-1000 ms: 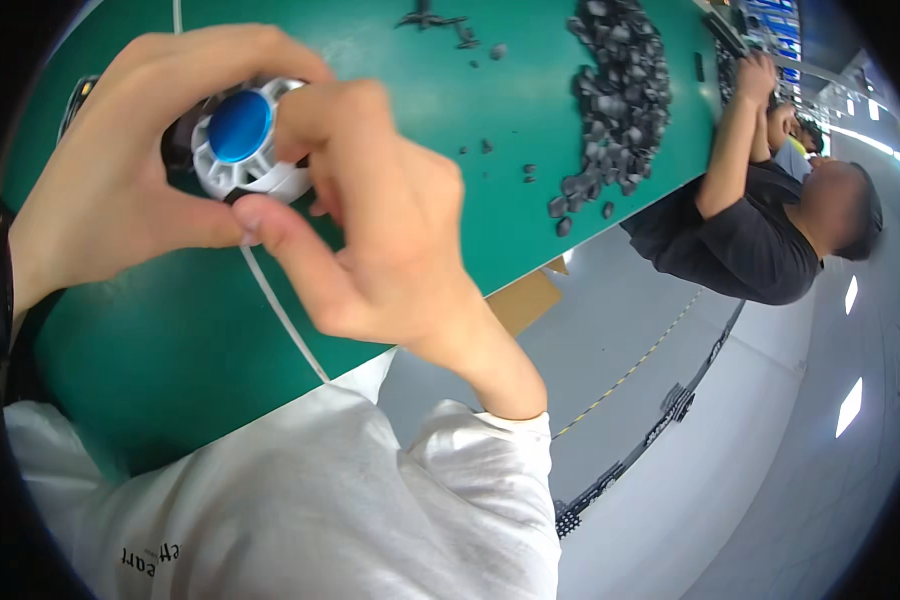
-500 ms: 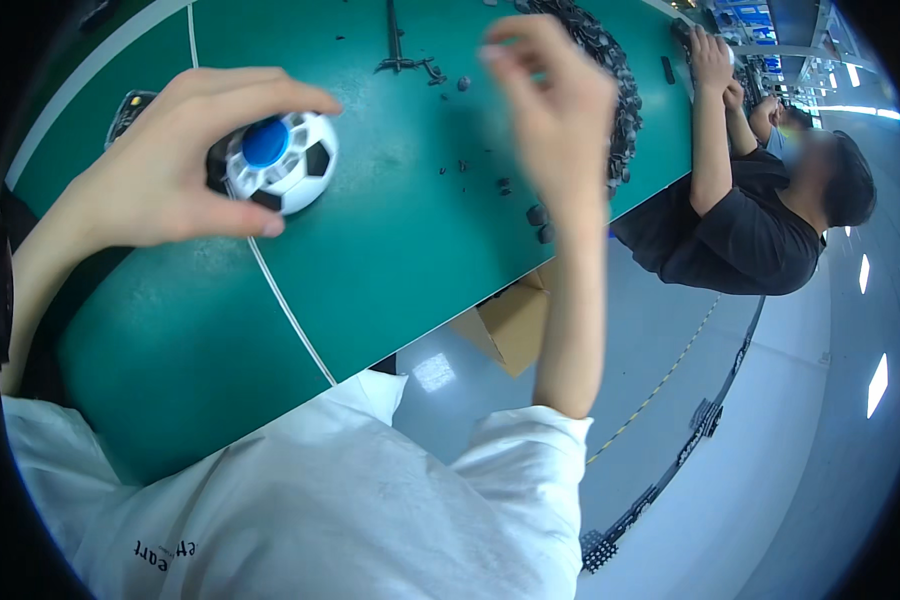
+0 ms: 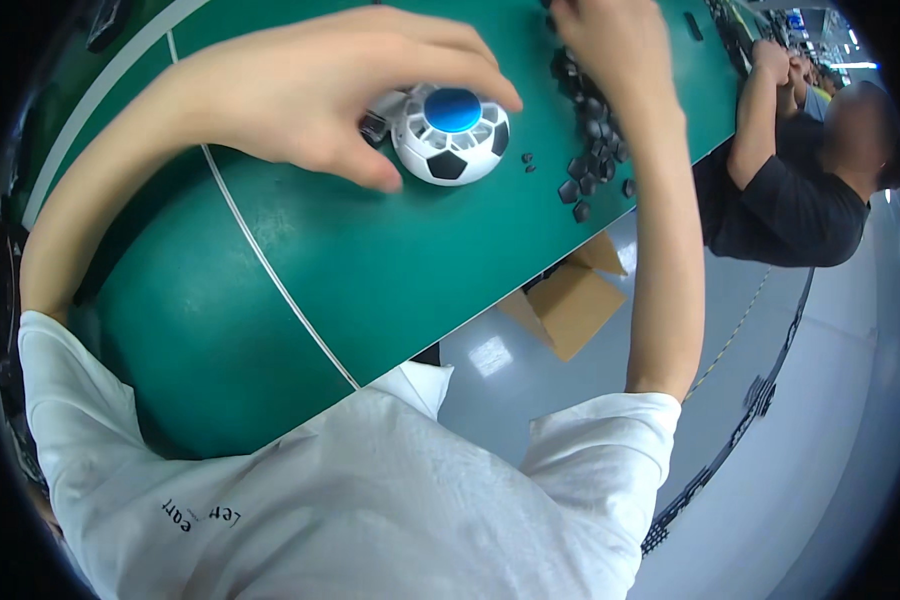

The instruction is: Manual assembly of small electronic components into a plastic housing.

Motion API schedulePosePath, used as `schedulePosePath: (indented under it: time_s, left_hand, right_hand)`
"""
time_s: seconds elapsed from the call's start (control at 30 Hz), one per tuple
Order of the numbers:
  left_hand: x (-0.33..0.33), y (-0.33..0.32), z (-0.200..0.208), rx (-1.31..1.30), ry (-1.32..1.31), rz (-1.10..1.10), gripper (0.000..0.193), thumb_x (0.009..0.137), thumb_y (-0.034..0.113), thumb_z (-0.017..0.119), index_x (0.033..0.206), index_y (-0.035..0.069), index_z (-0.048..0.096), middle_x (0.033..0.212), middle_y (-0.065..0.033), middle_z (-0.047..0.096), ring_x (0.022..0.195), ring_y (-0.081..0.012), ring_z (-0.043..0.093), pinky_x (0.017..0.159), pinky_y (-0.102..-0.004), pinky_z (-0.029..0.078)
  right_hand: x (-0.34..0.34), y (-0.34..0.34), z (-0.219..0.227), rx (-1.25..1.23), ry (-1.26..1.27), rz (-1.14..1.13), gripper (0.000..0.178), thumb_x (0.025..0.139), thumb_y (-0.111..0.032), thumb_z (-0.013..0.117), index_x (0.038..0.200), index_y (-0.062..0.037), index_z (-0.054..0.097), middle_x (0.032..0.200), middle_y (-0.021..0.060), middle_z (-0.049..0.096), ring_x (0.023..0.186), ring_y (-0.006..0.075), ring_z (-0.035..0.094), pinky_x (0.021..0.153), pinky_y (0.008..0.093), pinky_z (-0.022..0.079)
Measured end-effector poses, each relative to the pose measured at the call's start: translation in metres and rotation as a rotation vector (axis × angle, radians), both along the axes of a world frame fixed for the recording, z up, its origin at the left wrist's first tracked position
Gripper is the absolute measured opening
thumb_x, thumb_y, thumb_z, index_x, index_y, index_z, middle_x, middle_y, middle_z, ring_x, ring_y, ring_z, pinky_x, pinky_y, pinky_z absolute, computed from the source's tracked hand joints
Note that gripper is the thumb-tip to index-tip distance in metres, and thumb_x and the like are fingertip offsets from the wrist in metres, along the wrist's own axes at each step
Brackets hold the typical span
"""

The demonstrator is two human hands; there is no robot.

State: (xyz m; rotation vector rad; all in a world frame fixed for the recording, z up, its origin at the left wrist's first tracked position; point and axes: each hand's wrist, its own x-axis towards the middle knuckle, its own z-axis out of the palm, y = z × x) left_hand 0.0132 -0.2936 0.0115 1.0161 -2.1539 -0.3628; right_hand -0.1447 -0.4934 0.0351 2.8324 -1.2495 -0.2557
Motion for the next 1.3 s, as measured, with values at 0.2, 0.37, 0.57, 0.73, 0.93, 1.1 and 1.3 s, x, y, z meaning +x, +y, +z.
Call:
schedulePosePath:
  time_s: [0.2, 0.37, 0.57, 0.73, 0.93, 1.1, 1.3]
  left_hand:
    - [0.024, -0.012, -0.008, 0.263, 0.096, -0.183, 0.05, 0.081, 0.013, 0.07, 0.127, 0.001, 0.054, 0.104, -0.019, 0.066, 0.088, -0.0311, 0.065, 0.076, -0.0365, 0.054]
    - [0.013, 0.002, 0.01, 0.084, -0.057, -0.014, 0.053, 0.072, 0.013, 0.078, 0.121, 0.005, 0.058, 0.1, -0.0137, 0.065, 0.077, -0.0282, 0.062, 0.071, -0.035, 0.052]
    - [-0.01, 0.059, 0.009, 0.011, -0.318, 0.241, 0.061, 0.06, 0.016, 0.086, 0.116, 0.012, 0.063, 0.095, -0.0052, 0.06, 0.062, -0.0198, 0.054, 0.059, -0.0298, 0.044]
    - [-0.008, 0.067, 0.011, 0.078, -0.351, 0.147, 0.065, 0.058, 0.02, 0.088, 0.117, 0.013, 0.063, 0.09, -0.002, 0.058, 0.058, -0.0159, 0.049, 0.054, -0.0262, 0.04]
    - [-0.004, 0.062, 0.003, 0.075, -0.216, 0.151, 0.066, 0.057, 0.024, 0.088, 0.117, 0.012, 0.063, 0.083, 0.0007, 0.058, 0.056, -0.0154, 0.049, 0.053, -0.0249, 0.04]
    - [-0.006, 0.065, 0.007, 0.04, -0.267, 0.15, 0.066, 0.057, 0.024, 0.088, 0.117, 0.01, 0.063, 0.079, 0.0011, 0.058, 0.057, -0.0147, 0.051, 0.053, -0.0252, 0.041]
    - [-0.002, 0.071, 0.004, 0.109, -0.27, 0.133, 0.067, 0.056, 0.02, 0.088, 0.118, 0.01, 0.062, 0.082, -0.0001, 0.062, 0.06, -0.0173, 0.055, 0.055, -0.0246, 0.043]
  right_hand:
    - [-0.06, 0.092, 0.016, -0.01, -1.015, 0.311, 0.011, 0.089, -0.004, 0.066, 0.099, 0.0, 0.07, 0.082, 0.0042, 0.067, 0.066, 0.0118, 0.056, 0.061, 0.0207, 0.042]
    - [-0.069, 0.122, 0.044, -0.005, -0.741, 0.418, 0.012, 0.088, 0.0, 0.066, 0.099, 0.0016, 0.068, 0.088, 0.0053, 0.066, 0.072, 0.0124, 0.055, 0.067, 0.0204, 0.045]
    - [-0.079, 0.093, 0.0, 0.039, -0.777, 0.246, 0.02, 0.078, 0.002, 0.068, 0.097, -0.0044, 0.073, 0.08, 0.0005, 0.067, 0.066, 0.0103, 0.052, 0.06, 0.0213, 0.042]
    - [-0.069, 0.105, -0.001, 0.178, -0.644, 0.21, 0.026, 0.077, 0.004, 0.067, 0.101, -0.0042, 0.073, 0.081, 0.0002, 0.067, 0.071, 0.0097, 0.055, 0.062, 0.0216, 0.044]
    - [-0.058, 0.103, -0.009, 0.153, -0.576, 0.289, 0.031, 0.074, 0.006, 0.067, 0.102, -0.0055, 0.073, 0.079, 0.0004, 0.067, 0.072, 0.0102, 0.056, 0.06, 0.0221, 0.044]
    - [-0.05, 0.098, -0.014, 0.152, -0.588, 0.412, 0.022, 0.077, 0.004, 0.068, 0.096, -0.006, 0.073, 0.075, 0.0038, 0.066, 0.062, 0.0149, 0.057, 0.057, 0.0275, 0.046]
    - [-0.045, 0.108, -0.01, 0.207, -0.538, 0.339, 0.024, 0.076, 0.005, 0.069, 0.097, -0.0046, 0.074, 0.079, 0.0014, 0.068, 0.067, 0.0113, 0.056, 0.059, 0.0226, 0.045]
